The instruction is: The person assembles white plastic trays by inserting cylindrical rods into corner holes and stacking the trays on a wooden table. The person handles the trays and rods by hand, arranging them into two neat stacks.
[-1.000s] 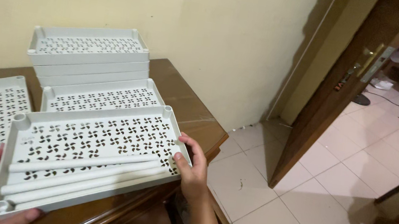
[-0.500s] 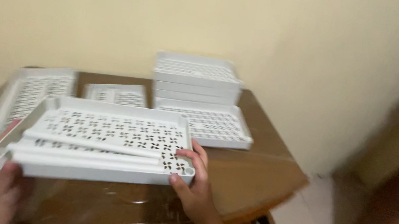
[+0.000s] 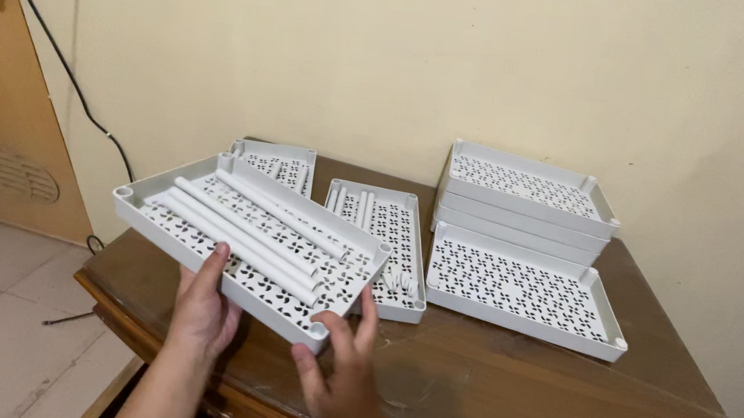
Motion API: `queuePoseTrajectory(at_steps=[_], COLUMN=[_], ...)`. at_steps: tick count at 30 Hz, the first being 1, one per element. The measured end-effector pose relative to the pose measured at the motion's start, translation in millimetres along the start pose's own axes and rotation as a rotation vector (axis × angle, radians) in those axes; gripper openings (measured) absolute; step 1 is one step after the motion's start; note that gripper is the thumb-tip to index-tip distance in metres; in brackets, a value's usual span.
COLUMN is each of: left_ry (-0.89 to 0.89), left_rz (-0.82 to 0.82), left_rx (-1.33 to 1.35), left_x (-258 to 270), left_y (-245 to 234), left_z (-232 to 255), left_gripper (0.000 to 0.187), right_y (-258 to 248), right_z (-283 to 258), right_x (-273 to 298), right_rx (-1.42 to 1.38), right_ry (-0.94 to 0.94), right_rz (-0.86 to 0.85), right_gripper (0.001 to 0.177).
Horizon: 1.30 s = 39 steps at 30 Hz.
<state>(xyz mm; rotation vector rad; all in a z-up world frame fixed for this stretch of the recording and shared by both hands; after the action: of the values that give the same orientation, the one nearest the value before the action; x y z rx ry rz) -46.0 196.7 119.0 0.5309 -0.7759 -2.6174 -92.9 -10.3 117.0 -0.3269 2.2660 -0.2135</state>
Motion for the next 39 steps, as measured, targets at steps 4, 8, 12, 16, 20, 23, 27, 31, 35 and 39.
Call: queuePoseTrajectory(at_steps=[4,8,12,16,20,23,27,31,35,39], left_ry=[-0.046,-0.108,-0.145,-0.235,-0.275,-0.361,-0.426,-0.424,-0.26,-0.271], left_rz=[0.052,-0.016,-0.037,-0.058,-0.098,-0.1,-0.134,0.013,-0.061,-0.072], left_rx=[0.082,0.176,0.052,0.07,-0.006,-0.073,-0.073,-0.184,-0.273,-0.528], left_x=[-10.3,-44.9,-81.3,-120.3,-151.6,-167.8,-182.0,-198.8,-217.5,-236.8], left_y=[-14.9,-37.5,-59.8,-70.4,-80.2,-85.3,-89.6,-101.5,-111.9,-123.2], left_z=[-3.5,-13.5,-18.6,-14.0,2.5,6.6,-1.4,-7.0,-7.2,-16.6], left_gripper=[0.058,0.058,0.058,0.059,0.06,0.061,0.06,0.063,0.059,0.071], right_y=[5.8,-7.0,-32.7,-55.4,-49.5,-35.2,-5.5,13.3,37.5,45.2], right_z=[-8.7,0.9,29.4,63.2,87.1,96.4,100.1,114.8,140.3,160.6], right_x=[-3.9,-18.5,-55.3,-91.2,-123.8,-136.4,-145.8,-153.5,-158.3,-161.7], right_rx=[-0.012,0.126,0.159,0.083,-0.439,-0.5,-0.529,-0.39,-0.469,-0.483], right_ry=[0.093,0.196,0.273,0.527,0.641,0.681,0.654,0.7,0.651,0.433], right_rz=[-0.086,-0.158,-0.052,-0.026,0.007,-0.077,-0.252,-0.319,-0.221,-0.187], right_gripper=[0.046,0.062,0.077,0.088,0.089,0.088,0.088,0.083,0.08,0.071])
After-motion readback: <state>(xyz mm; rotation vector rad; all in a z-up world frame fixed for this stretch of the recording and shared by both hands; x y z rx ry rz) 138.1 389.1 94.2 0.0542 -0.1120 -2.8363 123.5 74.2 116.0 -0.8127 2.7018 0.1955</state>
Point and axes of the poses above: each hand's wrist, its own x-axis away from the middle knuckle, its own y-axis out of the palm, z = x × y, the point moved 2 cm from there along -x, towards the middle knuckle, and after that the axes turned 12 degrees about -x, right-handed, at the moved point
